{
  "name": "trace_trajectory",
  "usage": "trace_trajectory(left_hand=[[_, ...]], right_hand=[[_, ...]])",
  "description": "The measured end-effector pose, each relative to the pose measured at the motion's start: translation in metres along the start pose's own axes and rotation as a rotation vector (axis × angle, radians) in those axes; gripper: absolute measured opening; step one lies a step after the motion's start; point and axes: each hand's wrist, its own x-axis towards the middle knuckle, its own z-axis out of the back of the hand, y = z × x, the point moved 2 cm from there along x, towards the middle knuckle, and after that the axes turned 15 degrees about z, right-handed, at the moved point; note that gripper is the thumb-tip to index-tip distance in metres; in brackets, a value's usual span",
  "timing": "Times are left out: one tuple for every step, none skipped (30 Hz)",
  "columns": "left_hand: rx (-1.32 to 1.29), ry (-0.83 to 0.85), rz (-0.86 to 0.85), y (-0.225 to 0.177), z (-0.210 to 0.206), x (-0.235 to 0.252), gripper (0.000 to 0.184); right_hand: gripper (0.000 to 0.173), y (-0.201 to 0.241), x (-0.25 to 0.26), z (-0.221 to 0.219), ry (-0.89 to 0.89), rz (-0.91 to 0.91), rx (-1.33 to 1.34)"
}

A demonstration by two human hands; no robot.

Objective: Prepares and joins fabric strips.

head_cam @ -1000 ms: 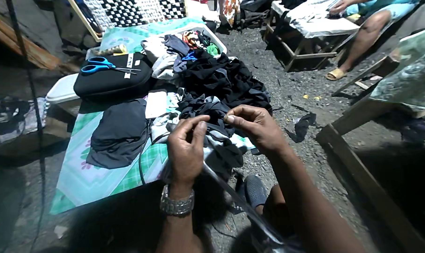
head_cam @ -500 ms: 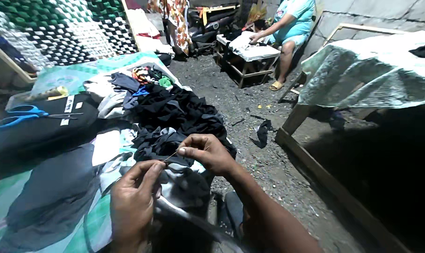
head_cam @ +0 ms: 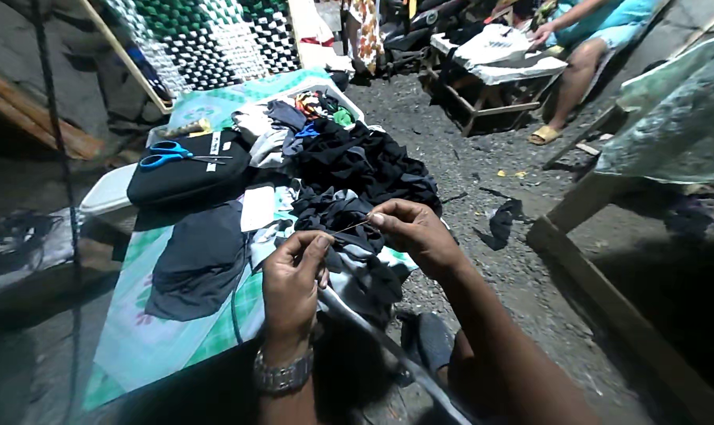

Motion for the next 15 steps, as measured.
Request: trace_trajectory(left_hand=[[-0.002,0.0,0.001,-0.0001,-0.0002,-0.0007,0.01],[-0.005,0.0,0.0,-0.0003,-0.0005,-0.0012,0.01],[-0.003,0.0,-0.002,-0.0007,-0.0009,-0.0016,0.01],[-0.001,-0.001,-0.004,-0.001,-0.0013,-0.0019,0.01],[-0.005,0.001,-0.004,-0.0013,-0.0017,-0.0023,0.01],[-0.01,0.003,-0.005,-0.0014,-0.0019,-0.0024,0.01],[-0.012,0.005,-0.007,-0.0016,-0.0019,-0.0024,0.01],[-0.011,0.006,-0.01,-0.0018,-0.0017,-0.0024,0.01],[-0.008,0.006,-0.012,-0.0021,-0.0015,-0.0024,0.011],[-0.005,0.006,-0.014,-0.0026,-0.0013,-0.0026,0.01],[-0.006,0.009,-0.016,-0.0031,-0.0012,-0.0027,0.01],[-0.009,0.012,-0.018,-0.0036,-0.0013,-0.003,0.01],[-0.01,0.017,-0.021,-0.0041,-0.0016,-0.0033,0.01],[-0.013,0.023,-0.02,-0.0045,-0.0019,-0.0037,0.01],[-0.017,0.029,-0.018,-0.0049,-0.0023,-0.004,0.01]], right_hand=[[0.014,0.0002,-0.0005,0.0001,-0.014,-0.01,0.023],[0.014,0.0002,-0.0008,-0.0002,-0.028,-0.02,0.04],[0.013,0.0001,-0.0008,-0.0004,-0.035,-0.027,0.053],[0.013,-0.0007,-0.0008,-0.0004,-0.036,-0.028,0.061],[0.013,-0.0019,-0.0007,-0.0002,-0.031,-0.023,0.064],[0.013,-0.0029,-0.0006,-0.0002,-0.022,-0.021,0.06],[0.013,-0.0035,-0.0005,-0.0005,-0.017,-0.02,0.054],[0.013,-0.0038,-0.0006,-0.0011,-0.014,-0.021,0.046],[0.013,-0.0036,-0.0008,-0.0017,-0.009,-0.022,0.036],[0.013,-0.0033,-0.0009,-0.0021,-0.002,-0.024,0.021],[0.013,-0.0031,-0.0009,-0.0026,0.006,-0.028,0.009],[0.014,-0.003,-0.0008,-0.0028,0.018,-0.033,-0.004],[0.015,-0.0032,-0.0009,-0.0033,0.029,-0.037,-0.016],[0.018,-0.0034,-0.0011,-0.0039,0.038,-0.043,-0.029],[0.02,-0.0038,-0.0013,-0.0045,0.044,-0.048,-0.045]])
